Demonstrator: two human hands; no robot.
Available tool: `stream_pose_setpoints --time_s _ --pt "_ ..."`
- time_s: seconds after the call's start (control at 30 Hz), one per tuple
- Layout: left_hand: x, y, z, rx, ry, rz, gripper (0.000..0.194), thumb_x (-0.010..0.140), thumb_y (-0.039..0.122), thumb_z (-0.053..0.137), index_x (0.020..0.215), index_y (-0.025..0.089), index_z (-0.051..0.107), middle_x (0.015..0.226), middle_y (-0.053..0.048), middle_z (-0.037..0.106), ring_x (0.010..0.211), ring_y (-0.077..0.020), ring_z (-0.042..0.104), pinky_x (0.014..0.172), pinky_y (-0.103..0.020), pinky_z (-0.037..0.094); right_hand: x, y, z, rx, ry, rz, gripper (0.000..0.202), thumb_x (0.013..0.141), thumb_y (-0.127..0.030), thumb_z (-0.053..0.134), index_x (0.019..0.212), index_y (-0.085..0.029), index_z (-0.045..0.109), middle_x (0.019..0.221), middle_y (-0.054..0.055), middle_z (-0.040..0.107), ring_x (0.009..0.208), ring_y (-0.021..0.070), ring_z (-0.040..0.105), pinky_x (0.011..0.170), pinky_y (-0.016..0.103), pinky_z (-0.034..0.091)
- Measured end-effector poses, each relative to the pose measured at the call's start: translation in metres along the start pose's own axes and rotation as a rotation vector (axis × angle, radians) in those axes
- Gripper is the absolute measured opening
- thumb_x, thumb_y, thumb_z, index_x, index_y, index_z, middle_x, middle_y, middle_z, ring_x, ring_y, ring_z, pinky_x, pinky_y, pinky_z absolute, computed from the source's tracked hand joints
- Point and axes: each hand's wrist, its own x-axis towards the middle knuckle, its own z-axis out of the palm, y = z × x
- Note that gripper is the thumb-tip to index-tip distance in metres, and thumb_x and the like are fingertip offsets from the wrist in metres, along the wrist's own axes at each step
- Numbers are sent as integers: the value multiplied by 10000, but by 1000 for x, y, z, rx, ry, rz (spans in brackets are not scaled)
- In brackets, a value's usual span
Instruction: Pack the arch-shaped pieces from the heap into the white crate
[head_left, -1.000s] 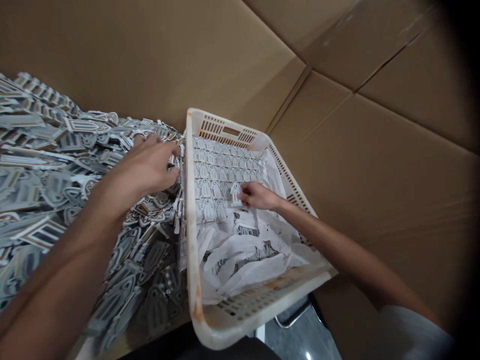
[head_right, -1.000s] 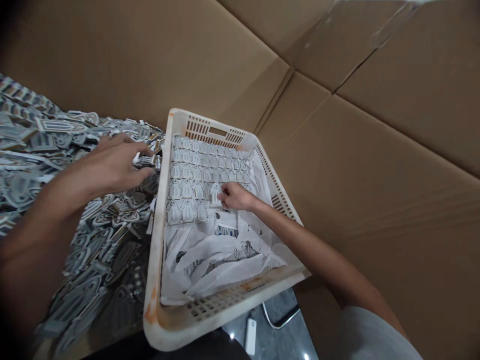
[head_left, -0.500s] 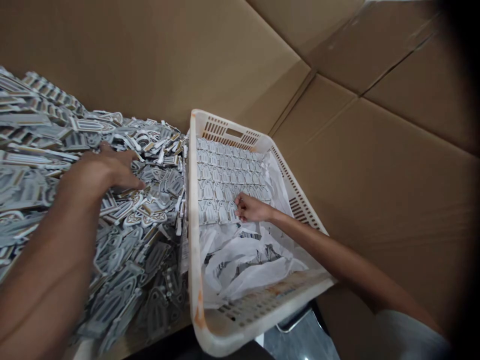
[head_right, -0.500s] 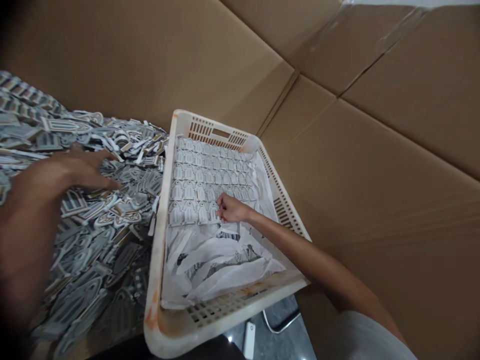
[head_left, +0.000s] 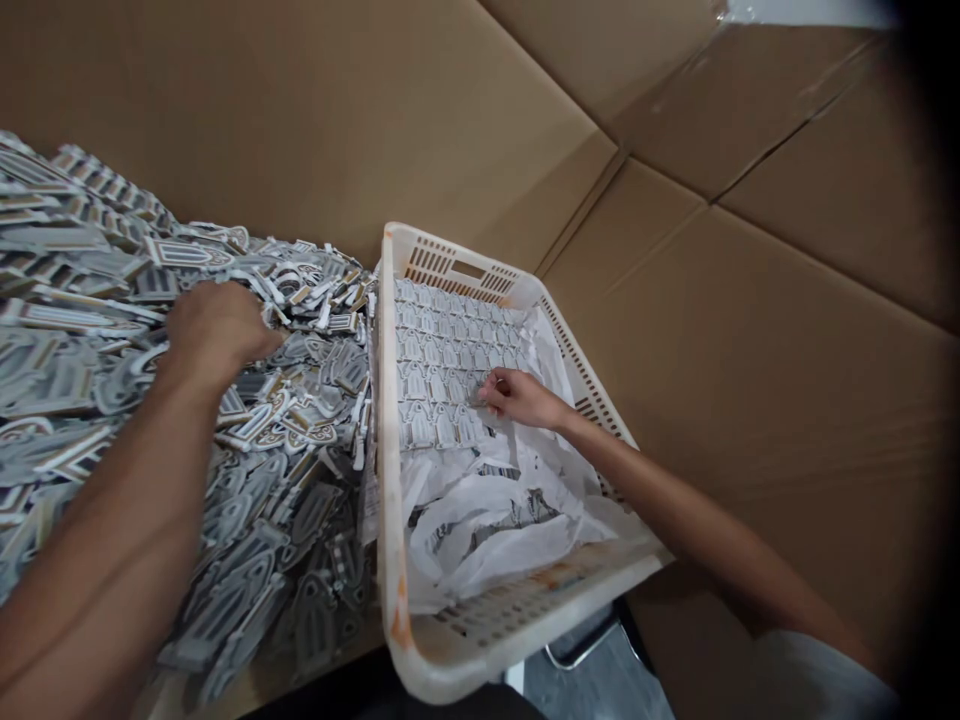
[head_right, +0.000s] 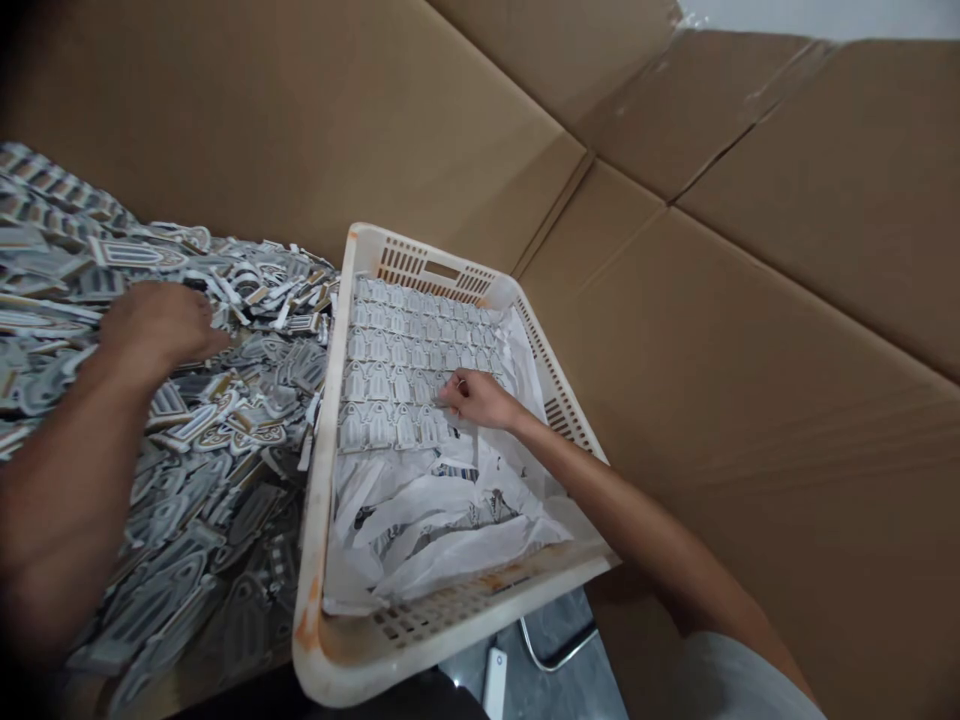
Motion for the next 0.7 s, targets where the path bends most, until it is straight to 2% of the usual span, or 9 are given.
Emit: stream_pose_setpoints --time_s 0.03,0.1,0.17,0.27,0.33,0.37,0.5,0.6,0.7 --pt "-1 1 -2 80 22 -16 348 651 359 778 664 195 471 758 -68 513 1008 -344 523 853 -408 407 -1 -5 -2 1 4 -1 228 975 -411 627 906 -203 565 724 18 699 638 146 618 627 275 458" --pt "-6 6 -11 164 52 -14 268 690 308 726 643 206 482 624 -19 425 739 -221 455 678 -317 342 -4 -17 -3 -5 23 -23 242 987 -418 608 890 -197 580 720 28 698 653 155 628 644 289 466" --pt "-14 12 -23 76 74 31 199 726 286 701 660 198 535 566 3 442 643 -182 412 621 -298 315 -7 -33 -5 -26 68 -78 269 1003 -430 589 869 -197 586 706 29 692 644 156 622 650 302 468" --pt "-28 24 -45 -119 108 2 153 779 328 691 768 200 609 533 36 465 560 -152 422 567 -285 307 -11 -65 -8 -34 156 -198 320 1028 -474 576 858 -203 580 701 22 684 631 148 610 651 310 467" --pt "-36 33 -57 -307 105 15 148 787 330 702 828 209 626 524 54 425 510 -125 367 527 -274 265 -12 -89 -9 8 186 -293 338 1033 -503 582 880 -201 587 728 20 685 648 142 613 658 307 473" --pt "-40 38 -61 -430 93 66 144 780 304 710 830 203 620 557 52 441 517 -111 365 521 -264 264 -12 -101 -8 44 188 -335 343 1030 -518 591 905 -199 594 752 22 689 661 139 615 660 303 478" --pt "-50 56 -63 -784 -88 314 211 742 241 762 805 173 573 864 -3 582 678 -102 488 550 -225 414 -3 -149 7 230 133 -398 421 986 -609 638 1028 -191 616 883 42 706 692 129 610 604 282 465" --pt "-54 68 -55 -793 -248 426 268 745 296 806 826 186 576 912 -10 549 708 -114 499 542 -235 495 11 -174 20 350 111 -359 475 929 -664 688 984 -201 594 898 42 688 690 123 589 553 269 427" --pt "-54 74 -46 -748 -375 521 333 720 325 841 819 200 548 833 7 497 646 -108 484 507 -229 481 24 -184 23 425 87 -348 511 854 -668 771 864 -226 515 778 0 625 636 112 535 517 260 387"
